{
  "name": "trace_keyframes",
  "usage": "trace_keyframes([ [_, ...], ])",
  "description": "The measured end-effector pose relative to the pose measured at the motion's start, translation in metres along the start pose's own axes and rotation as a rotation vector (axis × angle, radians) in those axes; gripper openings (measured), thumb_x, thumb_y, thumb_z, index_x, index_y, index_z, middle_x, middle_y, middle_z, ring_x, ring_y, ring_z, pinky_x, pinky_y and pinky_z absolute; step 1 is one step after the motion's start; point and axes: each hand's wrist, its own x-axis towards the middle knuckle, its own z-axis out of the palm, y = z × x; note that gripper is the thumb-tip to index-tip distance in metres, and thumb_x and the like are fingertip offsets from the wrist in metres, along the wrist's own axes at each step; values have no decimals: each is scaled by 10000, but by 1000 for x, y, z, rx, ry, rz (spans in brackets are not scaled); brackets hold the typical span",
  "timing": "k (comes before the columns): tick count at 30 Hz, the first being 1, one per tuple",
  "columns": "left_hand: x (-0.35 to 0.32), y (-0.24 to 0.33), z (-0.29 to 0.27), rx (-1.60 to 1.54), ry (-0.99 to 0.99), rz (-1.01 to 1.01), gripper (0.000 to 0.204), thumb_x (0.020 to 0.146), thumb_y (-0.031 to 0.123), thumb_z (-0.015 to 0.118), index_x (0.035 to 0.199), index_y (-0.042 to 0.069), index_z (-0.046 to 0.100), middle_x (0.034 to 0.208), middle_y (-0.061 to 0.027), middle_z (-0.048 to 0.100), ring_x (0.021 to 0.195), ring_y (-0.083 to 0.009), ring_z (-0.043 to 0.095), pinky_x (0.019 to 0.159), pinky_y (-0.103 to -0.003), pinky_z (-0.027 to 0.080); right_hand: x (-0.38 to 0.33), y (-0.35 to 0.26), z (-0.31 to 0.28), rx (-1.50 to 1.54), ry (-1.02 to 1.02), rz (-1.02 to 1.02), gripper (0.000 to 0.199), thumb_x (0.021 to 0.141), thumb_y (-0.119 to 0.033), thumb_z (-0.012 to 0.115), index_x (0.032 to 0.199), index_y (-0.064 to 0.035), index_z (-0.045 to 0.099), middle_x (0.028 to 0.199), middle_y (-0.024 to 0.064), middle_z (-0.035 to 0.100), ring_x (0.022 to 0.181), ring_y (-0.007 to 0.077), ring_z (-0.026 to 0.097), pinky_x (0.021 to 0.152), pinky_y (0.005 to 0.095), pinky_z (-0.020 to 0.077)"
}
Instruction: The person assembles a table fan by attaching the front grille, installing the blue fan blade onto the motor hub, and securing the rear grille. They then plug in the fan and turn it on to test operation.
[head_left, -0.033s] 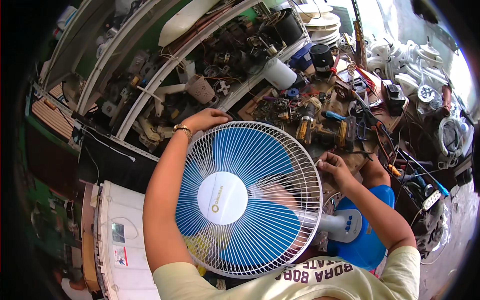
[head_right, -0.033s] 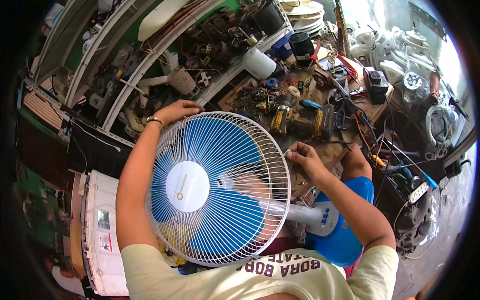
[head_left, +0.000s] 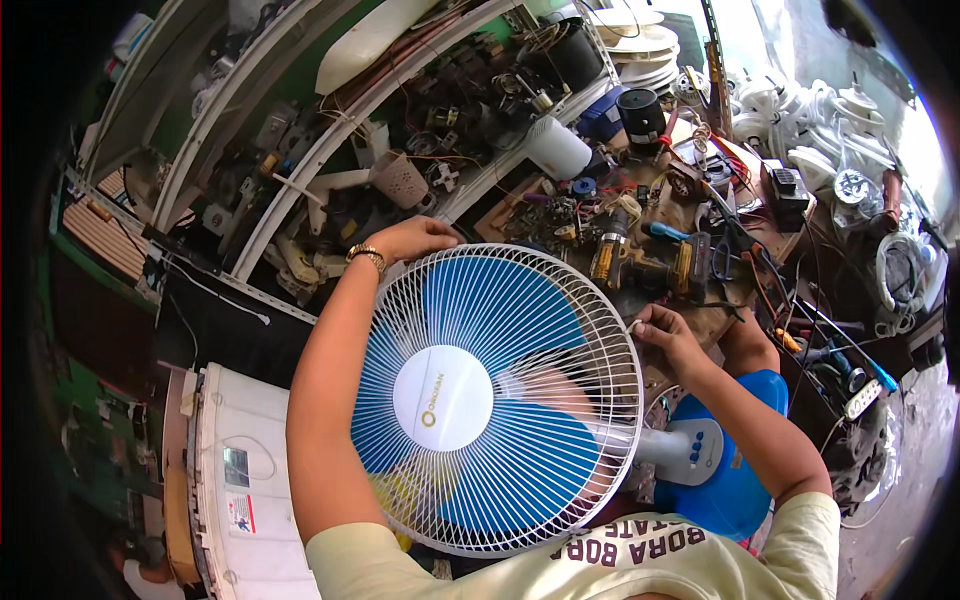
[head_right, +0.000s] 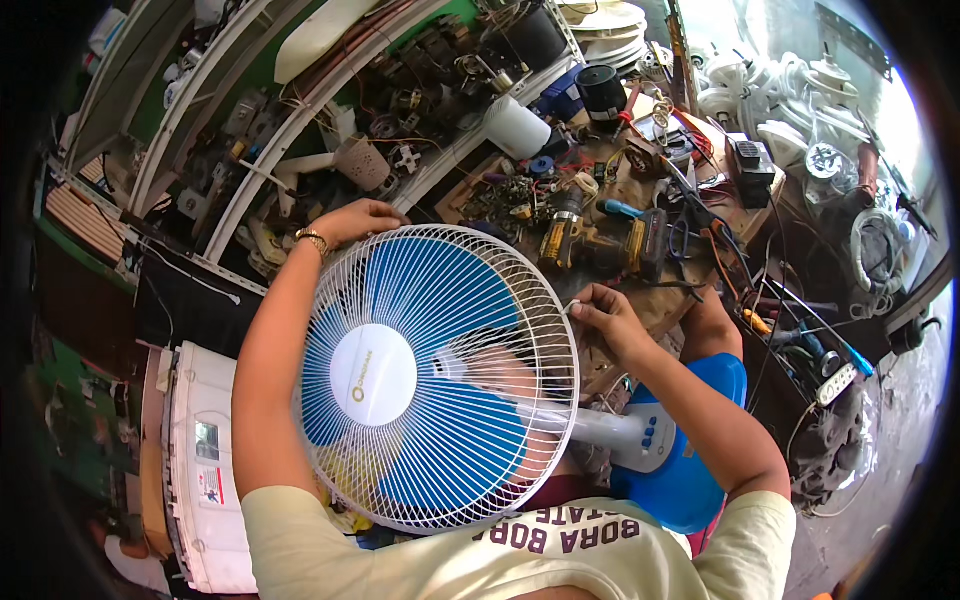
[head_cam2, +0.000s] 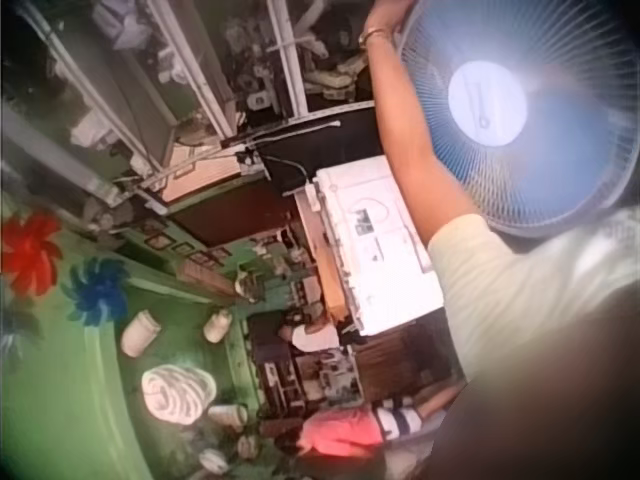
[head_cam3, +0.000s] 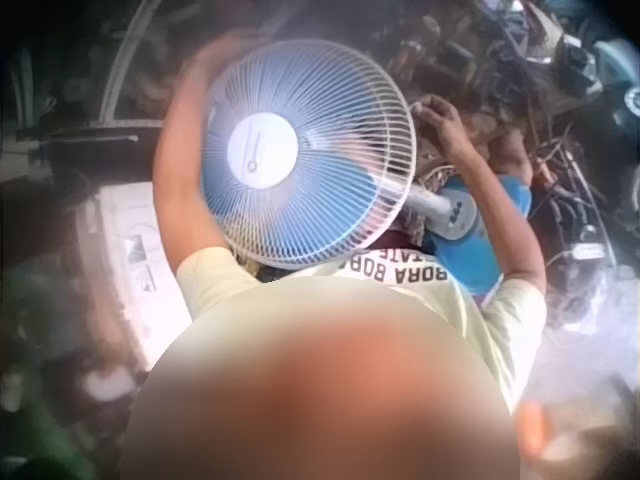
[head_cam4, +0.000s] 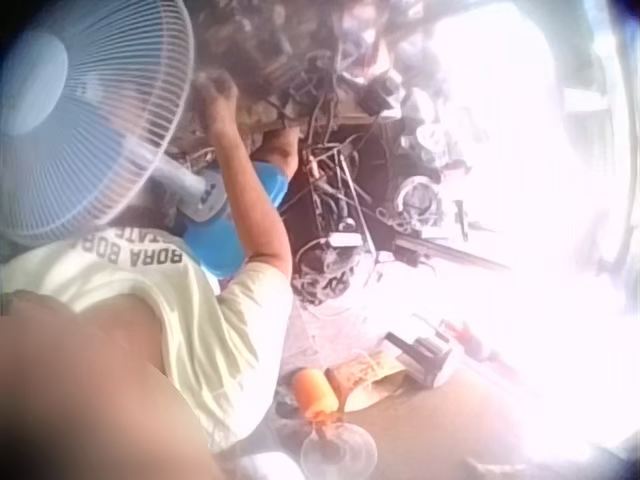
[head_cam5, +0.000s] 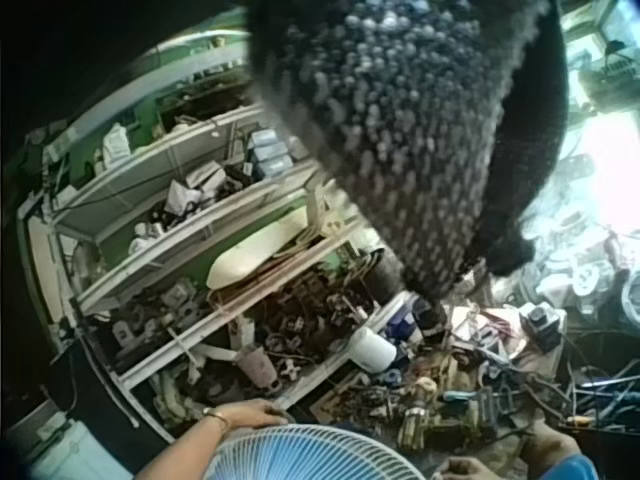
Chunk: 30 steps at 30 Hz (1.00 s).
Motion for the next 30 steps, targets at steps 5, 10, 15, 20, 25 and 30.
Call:
trace_keyframes([
  [5,16,-7,-18,85,-149,-111,367,906,284,651,1162,21,657,1051,-47,689,853,-95,600,766,-271,494,0,-2,7,-50,-4,-8,116,904,-96,654,948,-60,553,856,24,646,763,125,648,677,270,542],
  [10,21,-18,-6,-39,-105,45,339,913,277,648,1097,-7,654,1034,-47,688,894,-98,615,829,-257,498,1,2,-1,-55,-14,-35,125,907,-109,659,950,-64,550,858,15,643,774,113,632,684,266,525],
  [15,19,-30,4,-226,-24,19,393,926,288,634,1167,-22,628,1069,-62,680,918,-100,613,848,-252,488,3,7,-5,-80,-34,-60,136,906,-116,664,958,-63,551,871,8,635,802,99,608,741,249,497],
  [20,18,-24,9,-50,55,14,412,938,311,609,1167,-32,624,1085,-80,670,964,-130,598,870,-265,470,2,-2,-4,-200,-5,-24,139,924,-159,647,961,-66,551,860,10,615,807,109,614,744,261,505],
  [25,7,-22,13,-185,60,-83,420,939,301,600,1186,-38,615,1103,-97,667,968,-153,610,869,-269,473,3,6,-6,74,-81,35,117,950,-168,604,971,-63,556,858,21,618,786,126,632,704,274,533],
  [30,-17,-22,16,-87,208,-107,401,938,275,587,1177,-46,622,1078,-107,679,946,-143,621,835,-257,485,8,-10,-8,-83,-72,128,133,921,-168,628,961,-57,567,863,52,642,739,155,652,651,282,546],
])
